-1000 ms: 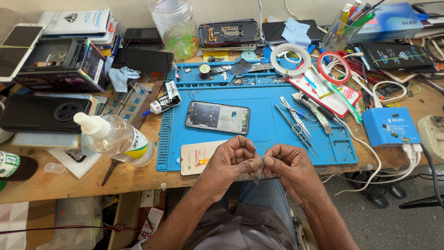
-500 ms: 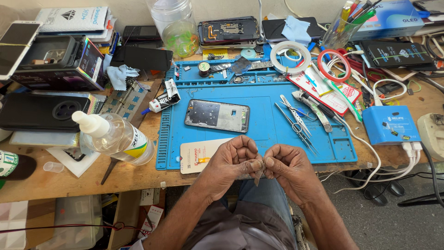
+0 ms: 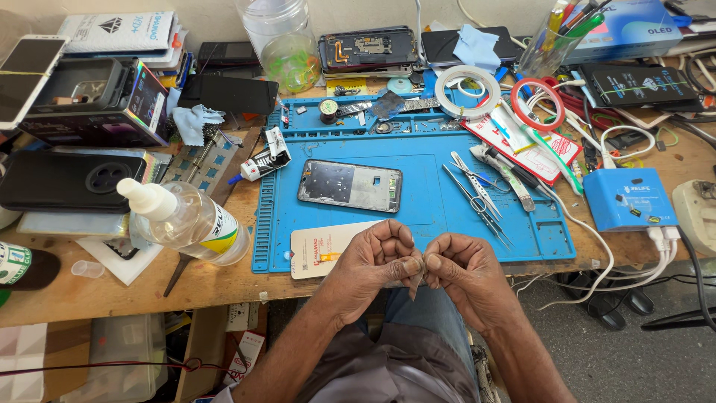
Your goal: The person cleans a smartphone screen with a cloth, then applies adhesive tape to a small component and places it onto the phone. They then apply a red adhesive strip around the perimeter of the phone screen.
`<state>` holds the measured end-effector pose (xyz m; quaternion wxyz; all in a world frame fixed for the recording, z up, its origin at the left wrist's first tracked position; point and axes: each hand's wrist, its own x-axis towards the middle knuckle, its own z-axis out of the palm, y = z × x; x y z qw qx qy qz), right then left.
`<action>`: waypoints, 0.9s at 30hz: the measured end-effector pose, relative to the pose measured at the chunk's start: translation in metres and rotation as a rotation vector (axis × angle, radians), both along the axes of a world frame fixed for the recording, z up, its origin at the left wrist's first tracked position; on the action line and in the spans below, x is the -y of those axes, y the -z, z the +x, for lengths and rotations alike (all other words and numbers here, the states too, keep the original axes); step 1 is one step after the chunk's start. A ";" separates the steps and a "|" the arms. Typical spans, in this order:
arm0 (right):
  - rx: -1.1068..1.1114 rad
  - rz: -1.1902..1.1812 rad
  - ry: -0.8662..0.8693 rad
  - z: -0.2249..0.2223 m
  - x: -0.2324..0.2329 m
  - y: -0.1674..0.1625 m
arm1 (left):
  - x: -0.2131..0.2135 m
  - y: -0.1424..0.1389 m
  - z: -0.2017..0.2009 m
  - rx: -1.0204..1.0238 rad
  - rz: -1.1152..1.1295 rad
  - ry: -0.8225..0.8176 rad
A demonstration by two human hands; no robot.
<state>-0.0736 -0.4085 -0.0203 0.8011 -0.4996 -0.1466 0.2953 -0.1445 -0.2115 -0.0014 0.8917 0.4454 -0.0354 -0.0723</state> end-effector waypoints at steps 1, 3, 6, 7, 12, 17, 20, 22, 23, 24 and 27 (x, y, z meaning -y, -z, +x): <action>-0.005 0.004 0.002 0.000 0.000 0.000 | 0.000 0.000 0.000 0.003 0.003 0.000; -0.014 0.011 0.007 -0.001 0.001 0.000 | 0.001 -0.002 -0.001 0.009 0.008 0.001; 0.017 0.008 0.004 -0.004 0.002 -0.003 | 0.003 -0.006 -0.002 0.002 0.037 -0.010; 0.058 -0.010 0.046 -0.006 0.003 -0.005 | 0.004 -0.009 -0.003 0.036 0.128 -0.076; 0.277 -0.264 0.295 -0.024 0.000 -0.014 | 0.007 -0.023 -0.013 0.191 0.535 -0.350; 0.382 -0.331 0.394 -0.030 -0.007 -0.013 | 0.012 -0.028 -0.013 0.195 0.612 -0.418; 0.268 -0.233 0.386 -0.025 -0.010 -0.010 | 0.011 -0.022 -0.012 0.145 0.457 -0.370; 0.191 -0.137 0.377 -0.021 -0.011 -0.008 | 0.010 -0.017 -0.011 0.115 0.411 -0.330; 0.171 -0.081 0.379 -0.019 -0.012 -0.007 | 0.008 -0.015 -0.011 0.106 0.443 -0.311; 0.147 -0.027 0.381 -0.018 -0.012 -0.007 | 0.008 -0.014 -0.011 0.095 0.473 -0.290; 0.030 0.065 0.368 -0.016 -0.014 -0.006 | 0.009 -0.015 -0.012 0.061 0.470 -0.218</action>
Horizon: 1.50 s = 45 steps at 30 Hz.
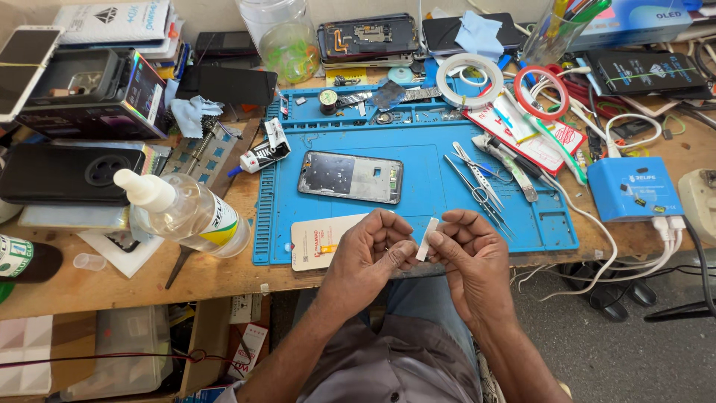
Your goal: The person cleans a smartphone screen with a cloth, then applies adhesive tape to a small component and places it onto the phone. They then apply a red adhesive strip around the perimeter of the phone screen.
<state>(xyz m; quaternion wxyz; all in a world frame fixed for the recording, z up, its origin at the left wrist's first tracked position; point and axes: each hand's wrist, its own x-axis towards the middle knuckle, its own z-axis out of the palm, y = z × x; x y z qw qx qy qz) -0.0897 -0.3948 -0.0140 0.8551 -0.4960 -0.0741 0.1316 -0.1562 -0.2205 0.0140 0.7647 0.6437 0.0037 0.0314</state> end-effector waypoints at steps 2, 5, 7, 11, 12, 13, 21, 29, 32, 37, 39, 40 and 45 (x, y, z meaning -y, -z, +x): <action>-0.069 0.037 -0.017 0.001 0.000 0.000 | 0.000 -0.004 -0.001 0.023 0.075 0.004; -0.112 0.069 -0.073 0.003 0.000 0.001 | -0.001 -0.011 -0.004 0.201 0.326 -0.040; -0.125 0.046 -0.096 0.003 0.000 0.002 | 0.000 -0.013 -0.004 0.309 0.425 -0.081; 0.021 -0.201 -0.007 -0.003 -0.001 0.000 | 0.003 -0.012 -0.003 0.333 0.402 -0.145; 0.107 -0.293 0.038 -0.005 0.000 -0.002 | 0.003 -0.012 -0.002 0.324 0.397 -0.162; 0.155 -0.358 0.069 -0.007 0.001 -0.004 | 0.002 -0.010 0.000 0.288 0.358 -0.137; 0.188 -0.354 -0.096 0.007 0.019 -0.006 | 0.002 0.006 0.010 -0.017 -0.012 0.022; 0.031 -0.127 -0.248 0.013 0.025 0.007 | 0.001 0.000 0.005 -0.015 0.037 0.027; 0.083 -0.174 -0.223 0.009 0.024 0.003 | 0.005 -0.010 0.000 0.094 0.250 -0.045; 0.140 -0.380 -0.146 0.002 0.023 -0.005 | 0.012 -0.020 -0.006 0.158 0.440 -0.146; 0.190 -0.433 -0.114 0.000 0.023 -0.006 | 0.012 -0.018 -0.007 0.149 0.421 -0.122; 0.221 -0.394 -0.115 -0.001 0.023 -0.007 | 0.011 -0.016 -0.007 0.133 0.364 -0.091; 0.357 -0.220 -0.196 0.002 0.021 -0.006 | 0.004 0.002 -0.002 -0.010 -0.214 0.148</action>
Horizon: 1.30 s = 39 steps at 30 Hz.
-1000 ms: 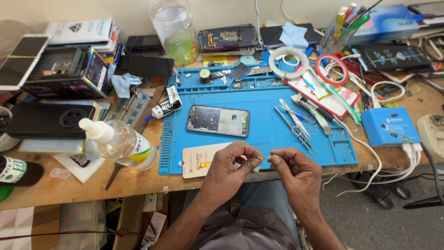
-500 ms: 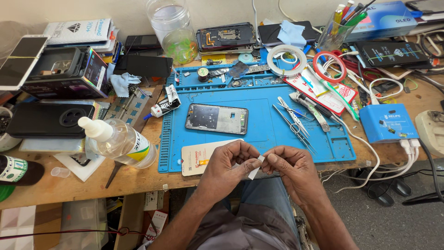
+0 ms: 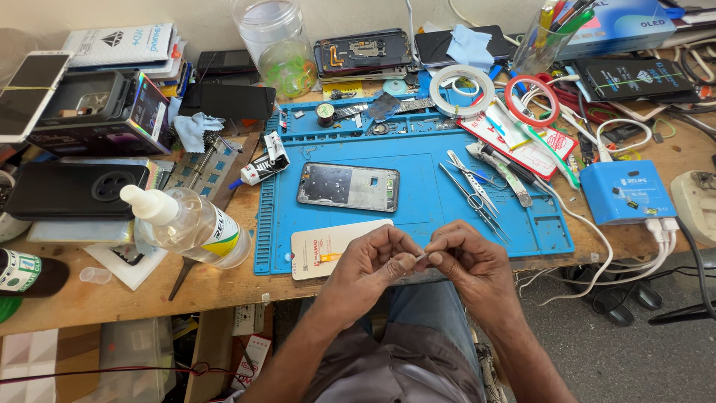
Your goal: The person cleans a smartphone screen with a cloth, then applies adhesive tape to a small component and places it onto the phone. They then apply a red adhesive strip around the perimeter of the phone screen.
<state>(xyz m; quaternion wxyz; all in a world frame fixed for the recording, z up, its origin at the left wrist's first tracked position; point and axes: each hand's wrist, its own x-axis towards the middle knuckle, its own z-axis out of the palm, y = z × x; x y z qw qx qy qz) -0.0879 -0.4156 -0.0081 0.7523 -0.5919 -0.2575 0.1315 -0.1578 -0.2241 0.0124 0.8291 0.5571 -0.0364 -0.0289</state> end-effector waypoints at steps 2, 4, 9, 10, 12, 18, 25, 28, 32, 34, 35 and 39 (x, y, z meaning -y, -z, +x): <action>-0.029 -0.026 -0.014 0.001 -0.001 0.002 | -0.002 0.007 0.002 -0.024 -0.072 0.021; -0.057 -0.033 0.000 0.000 -0.002 0.005 | -0.003 0.013 0.002 -0.047 -0.114 0.027; -0.205 -0.019 0.189 -0.010 -0.006 0.014 | -0.001 0.020 0.002 -0.047 -0.097 -0.053; -0.185 0.005 0.172 -0.012 -0.006 0.015 | -0.001 0.021 0.002 -0.042 -0.082 -0.065; -0.146 0.053 0.138 -0.015 -0.006 0.016 | -0.001 0.020 0.003 -0.033 -0.052 -0.091; -0.226 0.162 0.044 -0.014 -0.004 0.013 | 0.006 0.009 -0.005 0.221 0.404 -0.263; -0.338 0.180 -0.005 -0.011 -0.002 0.013 | 0.009 -0.006 -0.010 0.395 0.676 -0.366; -0.353 0.180 -0.003 -0.010 -0.002 0.015 | 0.011 -0.007 -0.011 0.446 0.748 -0.400; -0.346 0.193 -0.016 -0.009 0.000 0.016 | 0.015 -0.006 -0.012 0.494 0.815 -0.444; -0.356 0.206 -0.026 -0.010 0.001 0.016 | 0.016 -0.006 -0.012 0.518 0.839 -0.460; -0.368 0.212 -0.027 -0.010 0.001 0.016 | 0.016 -0.006 -0.013 0.519 0.844 -0.463; -0.389 0.207 -0.024 -0.011 0.002 0.016 | 0.017 -0.006 -0.014 0.545 0.857 -0.472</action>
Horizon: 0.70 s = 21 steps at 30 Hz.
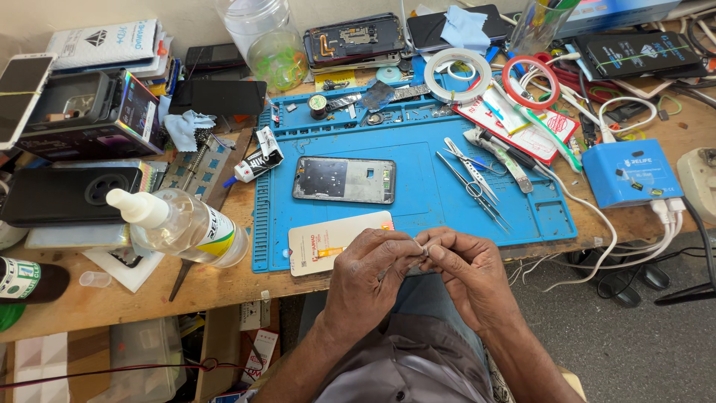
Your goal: The person cleans a smartphone screen with a cloth, then applies adhesive tape to a small component and places it onto the phone. They then apply a red adhesive strip around the perimeter of the phone screen.
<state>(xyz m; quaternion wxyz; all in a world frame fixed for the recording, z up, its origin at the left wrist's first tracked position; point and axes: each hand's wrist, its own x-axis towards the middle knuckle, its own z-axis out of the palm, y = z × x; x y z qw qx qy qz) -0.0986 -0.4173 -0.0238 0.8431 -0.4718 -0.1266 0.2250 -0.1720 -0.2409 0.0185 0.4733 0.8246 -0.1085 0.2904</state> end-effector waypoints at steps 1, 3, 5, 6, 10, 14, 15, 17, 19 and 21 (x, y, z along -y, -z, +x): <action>-0.007 0.007 -0.005 0.000 0.000 0.000 | 0.000 0.000 0.000 -0.001 0.000 0.001; -0.020 0.022 -0.017 0.000 0.000 -0.001 | 0.000 -0.001 0.000 -0.002 0.000 0.001; -0.016 0.038 -0.031 0.000 0.001 -0.001 | 0.001 -0.001 -0.001 -0.007 -0.005 0.004; -0.014 0.045 -0.038 0.000 0.001 -0.001 | 0.001 -0.001 -0.001 -0.010 -0.008 0.006; -0.025 0.047 -0.040 -0.001 0.001 -0.001 | 0.001 0.001 -0.001 -0.005 -0.006 0.009; -0.034 0.050 -0.033 -0.001 0.001 0.000 | 0.001 0.004 0.000 -0.002 0.006 0.007; -0.026 0.050 -0.035 -0.001 0.001 0.000 | 0.001 0.004 0.000 -0.004 0.008 0.006; -0.018 0.053 -0.040 -0.001 0.001 0.001 | 0.001 0.006 -0.001 -0.005 0.005 0.003; -0.016 0.055 -0.043 -0.001 0.001 0.002 | 0.001 0.006 -0.001 -0.004 0.006 0.002; -0.021 0.058 -0.043 0.000 0.001 0.003 | 0.001 0.007 -0.001 0.002 0.011 0.001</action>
